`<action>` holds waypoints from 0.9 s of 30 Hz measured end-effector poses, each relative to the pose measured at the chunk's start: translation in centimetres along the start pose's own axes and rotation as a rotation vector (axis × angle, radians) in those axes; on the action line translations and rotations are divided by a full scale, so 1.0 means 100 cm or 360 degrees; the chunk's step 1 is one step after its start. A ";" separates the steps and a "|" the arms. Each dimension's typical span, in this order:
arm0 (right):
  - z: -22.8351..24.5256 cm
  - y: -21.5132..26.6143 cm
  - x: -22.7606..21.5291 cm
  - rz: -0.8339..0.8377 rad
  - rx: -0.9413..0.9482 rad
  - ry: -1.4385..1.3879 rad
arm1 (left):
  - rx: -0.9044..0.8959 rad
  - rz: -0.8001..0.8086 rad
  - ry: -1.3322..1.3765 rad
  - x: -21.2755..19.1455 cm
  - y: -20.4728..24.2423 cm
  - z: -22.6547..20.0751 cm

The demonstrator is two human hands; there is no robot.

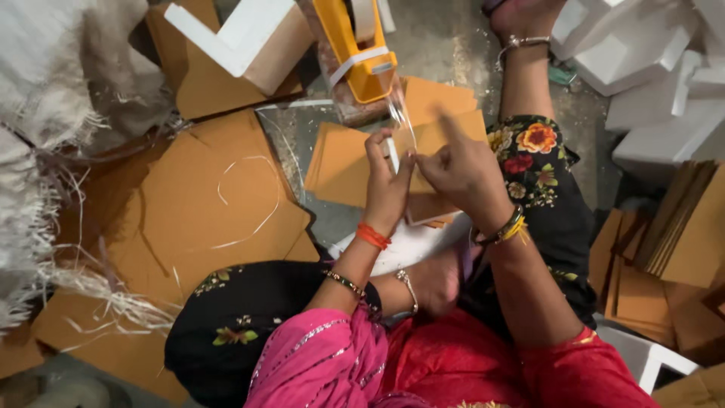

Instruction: The person sits on the floor and assembles small white boxes by inserting them into brown cardboard sleeves. They use a yellow tape dispenser to apply clear tape to seal the boxes. The person repeatedly picks up a white box, slides it into a sleeve, and tapes it shut.

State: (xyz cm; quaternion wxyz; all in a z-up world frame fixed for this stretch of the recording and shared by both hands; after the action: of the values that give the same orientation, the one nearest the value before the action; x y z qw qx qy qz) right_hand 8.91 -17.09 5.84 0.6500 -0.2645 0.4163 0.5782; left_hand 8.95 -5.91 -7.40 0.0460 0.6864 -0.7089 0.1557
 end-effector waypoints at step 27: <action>-0.048 0.057 -0.025 0.0760 -0.0440 -0.1665 | 0.0686 0.1093 -0.0771 0.050 0.050 -0.187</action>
State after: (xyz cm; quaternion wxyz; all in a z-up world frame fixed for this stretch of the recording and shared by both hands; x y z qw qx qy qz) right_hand 2.30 -21.28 6.27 0.5804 0.0745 0.0091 0.8109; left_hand 0.98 -5.30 10.93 -0.3183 0.4226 -0.8368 0.1408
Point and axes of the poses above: each hand's wrist, its own y-axis away from the middle knuckle, its own x-axis out of the palm, z = x × y, the point moved 8 cm from there along -y, towards the middle knuckle, and after that the axes turned 11 degrees about x, right-handed, at the moved point
